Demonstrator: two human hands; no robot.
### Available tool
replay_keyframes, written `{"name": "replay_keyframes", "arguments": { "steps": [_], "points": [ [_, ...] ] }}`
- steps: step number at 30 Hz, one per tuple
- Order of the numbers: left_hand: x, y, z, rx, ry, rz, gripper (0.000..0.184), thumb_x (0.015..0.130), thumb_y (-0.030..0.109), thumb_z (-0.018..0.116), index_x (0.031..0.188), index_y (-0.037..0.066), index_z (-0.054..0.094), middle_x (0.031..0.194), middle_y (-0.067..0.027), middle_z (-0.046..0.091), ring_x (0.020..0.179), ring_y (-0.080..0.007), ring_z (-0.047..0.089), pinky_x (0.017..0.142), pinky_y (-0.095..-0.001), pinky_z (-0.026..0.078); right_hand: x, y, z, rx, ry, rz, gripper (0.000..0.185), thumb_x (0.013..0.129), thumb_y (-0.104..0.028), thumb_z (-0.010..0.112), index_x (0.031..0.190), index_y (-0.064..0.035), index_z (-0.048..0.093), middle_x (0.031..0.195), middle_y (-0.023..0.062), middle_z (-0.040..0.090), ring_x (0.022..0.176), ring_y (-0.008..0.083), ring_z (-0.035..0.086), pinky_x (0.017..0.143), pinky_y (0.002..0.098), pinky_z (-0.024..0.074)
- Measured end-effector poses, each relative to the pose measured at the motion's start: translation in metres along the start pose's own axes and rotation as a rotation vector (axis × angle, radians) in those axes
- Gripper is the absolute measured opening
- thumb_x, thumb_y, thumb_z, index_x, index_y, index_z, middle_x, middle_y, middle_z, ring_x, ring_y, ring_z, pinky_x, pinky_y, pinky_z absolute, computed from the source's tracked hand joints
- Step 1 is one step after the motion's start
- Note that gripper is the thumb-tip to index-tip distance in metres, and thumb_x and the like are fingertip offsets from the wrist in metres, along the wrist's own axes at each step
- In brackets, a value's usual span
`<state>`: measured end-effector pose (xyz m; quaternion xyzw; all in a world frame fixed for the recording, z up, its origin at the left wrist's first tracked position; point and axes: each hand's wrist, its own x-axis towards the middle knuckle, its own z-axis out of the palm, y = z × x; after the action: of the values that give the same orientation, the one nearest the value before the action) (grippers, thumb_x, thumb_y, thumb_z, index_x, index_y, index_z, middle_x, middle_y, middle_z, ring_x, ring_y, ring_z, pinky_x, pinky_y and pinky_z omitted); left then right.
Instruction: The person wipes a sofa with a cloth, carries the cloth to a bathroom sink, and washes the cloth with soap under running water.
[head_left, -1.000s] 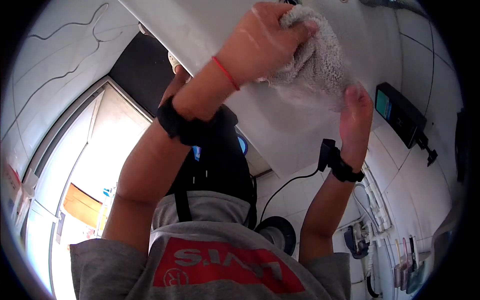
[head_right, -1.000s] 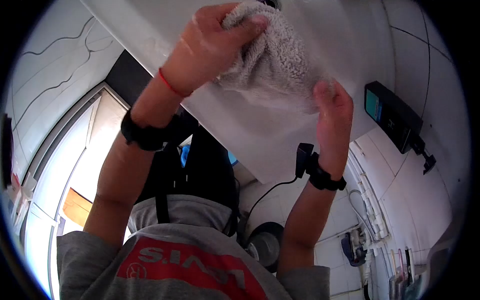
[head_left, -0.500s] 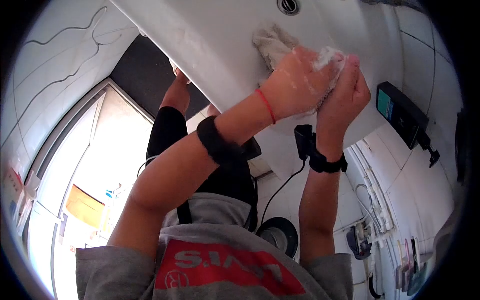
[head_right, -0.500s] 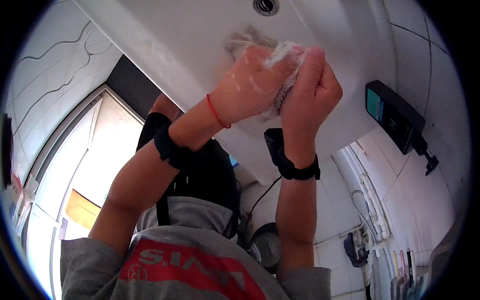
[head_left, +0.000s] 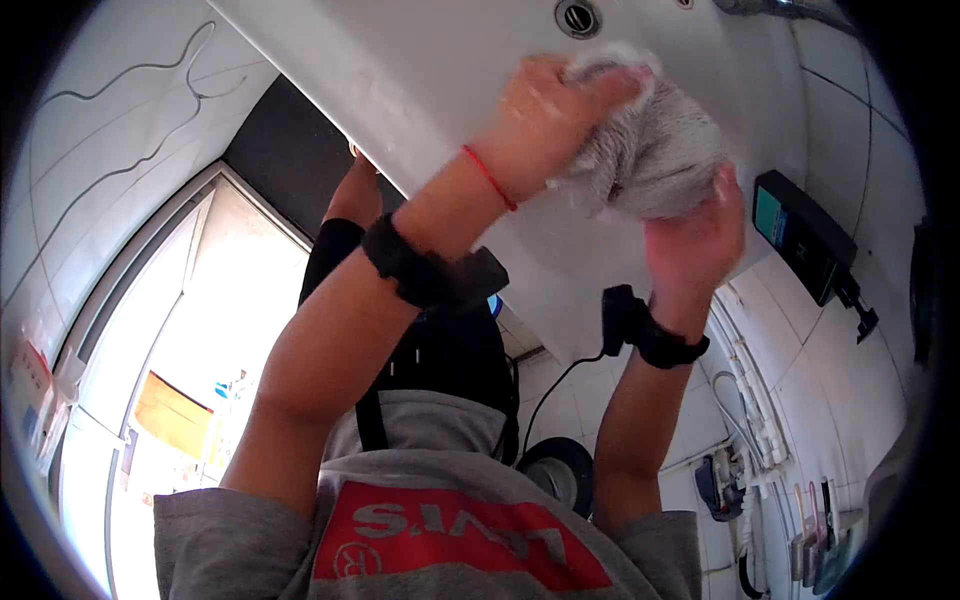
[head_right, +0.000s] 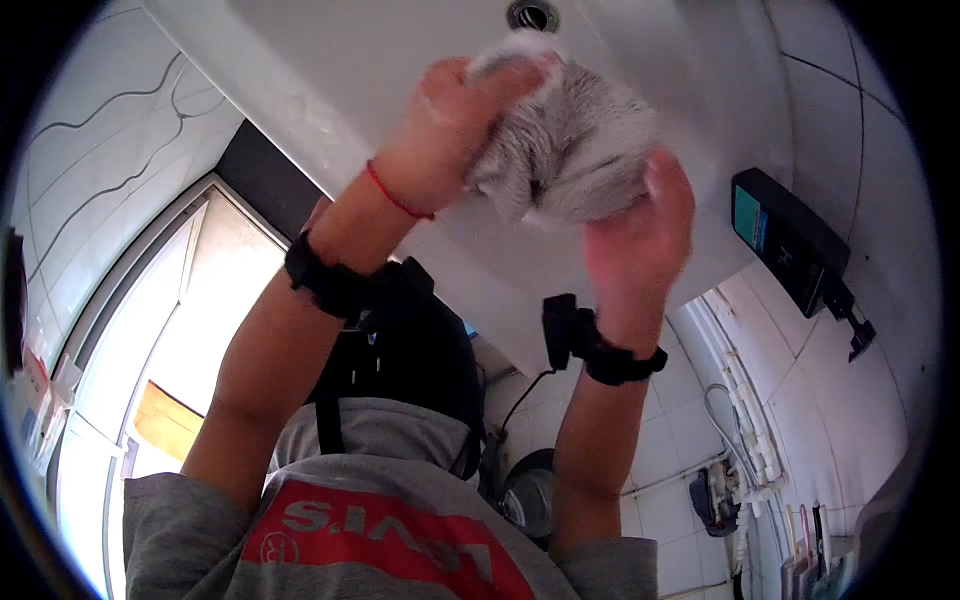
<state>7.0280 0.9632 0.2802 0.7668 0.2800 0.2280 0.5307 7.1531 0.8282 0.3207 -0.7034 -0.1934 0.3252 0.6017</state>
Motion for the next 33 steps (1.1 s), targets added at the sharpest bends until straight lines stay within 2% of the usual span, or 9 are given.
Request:
{"name": "replay_keyframes", "arguments": {
  "steps": [2,8,11,17,20,23,26,29,33],
  "points": [
    [0.008,0.017,-0.012,-1.028,0.092,-0.546,0.029,0.096,0.029,0.062,0.109,0.004,0.069,0.091,-0.0157,0.071,0.071,-0.0181,0.069,0.061,-0.0323,0.056,0.003,-0.036,0.007,0.481,0.048,0.339,0.031,0.1,-0.021,0.058,0.123,0.0001,0.057,0.109,0.0089,0.066,0.097,0.0203,0.066,0.083,0.0324,0.0541],
    [0.008,0.05,-0.013,-0.261,-0.333,-0.29,0.031,0.096,0.033,0.061,0.107,0.005,0.069,0.085,-0.0141,0.07,0.065,-0.0155,0.067,0.056,-0.0319,0.052,0.006,0.004,0.002,-0.115,0.06,0.046,0.027,0.101,-0.027,0.054,0.11,-0.0027,0.061,0.103,0.0086,0.065,0.09,0.017,0.064,0.078,0.0311,0.0545],
    [0.001,0.056,0.015,-0.279,-0.242,-0.342,0.029,0.094,0.03,0.062,0.104,0.004,0.068,0.075,-0.0118,0.067,0.06,-0.0168,0.065,0.051,-0.0328,0.049,-0.004,-0.005,0.023,-0.422,0.075,-0.208,0.026,0.102,-0.026,0.051,0.096,-0.0028,0.061,0.087,0.0041,0.062,0.077,0.0131,0.059,0.068,0.0292,0.0501],
    [-0.009,0.025,0.046,0.255,0.081,0.301,0.025,0.089,0.022,0.059,0.085,-0.001,0.066,0.062,-0.0197,0.057,0.056,-0.0353,0.061,0.051,-0.0452,0.049,0.002,-0.003,0.011,-0.696,0.075,-0.343,0.034,0.101,-0.024,0.051,0.072,-0.0058,0.054,0.064,-0.0005,0.051,0.059,0.0096,0.045,0.052,0.0293,0.0324],
    [-0.011,0.034,0.049,0.194,0.02,0.164,0.021,0.085,0.02,0.061,0.09,0.0,0.067,0.064,-0.0197,0.056,0.06,-0.0366,0.06,0.054,-0.0473,0.049,0.005,-0.021,0.031,-0.484,0.189,-0.164,0.032,0.099,-0.021,0.053,0.07,-0.0075,0.053,0.063,-0.001,0.05,0.058,0.0095,0.044,0.051,0.03,0.0321],
    [0.002,0.012,0.023,0.337,-0.067,0.132,0.027,0.086,0.014,0.062,0.11,0.001,0.062,0.084,-0.0193,0.06,0.077,-0.0314,0.063,0.069,-0.0413,0.051,-0.016,-0.028,0.036,-0.599,-0.335,-0.488,0.028,0.097,-0.021,0.058,0.072,-0.008,0.055,0.064,-0.0018,0.051,0.058,0.0093,0.045,0.052,0.0291,0.0347],
    [0.007,0.02,0.028,-0.344,-0.095,-0.166,0.026,0.089,0.015,0.061,0.11,0.0,0.061,0.09,-0.0186,0.062,0.081,-0.0294,0.064,0.074,-0.0383,0.052,0.0,-0.012,0.015,-0.407,-0.053,-0.274,0.025,0.092,-0.029,0.068,0.086,-0.0062,0.06,0.077,0.0004,0.057,0.068,0.0111,0.051,0.061,0.0283,0.0425],
    [0.009,0.027,0.018,-0.401,-0.171,-0.18,0.028,0.091,0.019,0.062,0.112,0.0,0.06,0.094,-0.0168,0.064,0.083,-0.0265,0.063,0.077,-0.0345,0.052,0.014,-0.014,0.014,-0.205,0.093,-0.06,0.034,0.089,-0.035,0.072,0.101,-0.0036,0.063,0.089,0.004,0.062,0.084,0.015,0.059,0.075,0.0287,0.0481],
    [0.007,0.028,0.004,-0.662,-0.208,-0.147,0.031,0.091,0.023,0.066,0.11,0.0,0.062,0.088,-0.0134,0.064,0.076,-0.0195,0.061,0.072,-0.033,0.051,0.014,-0.035,-0.003,-0.524,0.055,0.207,0.056,0.087,-0.043,0.073,0.118,0.001,0.06,0.107,0.0129,0.065,0.102,0.0231,0.064,0.087,0.033,0.052]
  ]
}}
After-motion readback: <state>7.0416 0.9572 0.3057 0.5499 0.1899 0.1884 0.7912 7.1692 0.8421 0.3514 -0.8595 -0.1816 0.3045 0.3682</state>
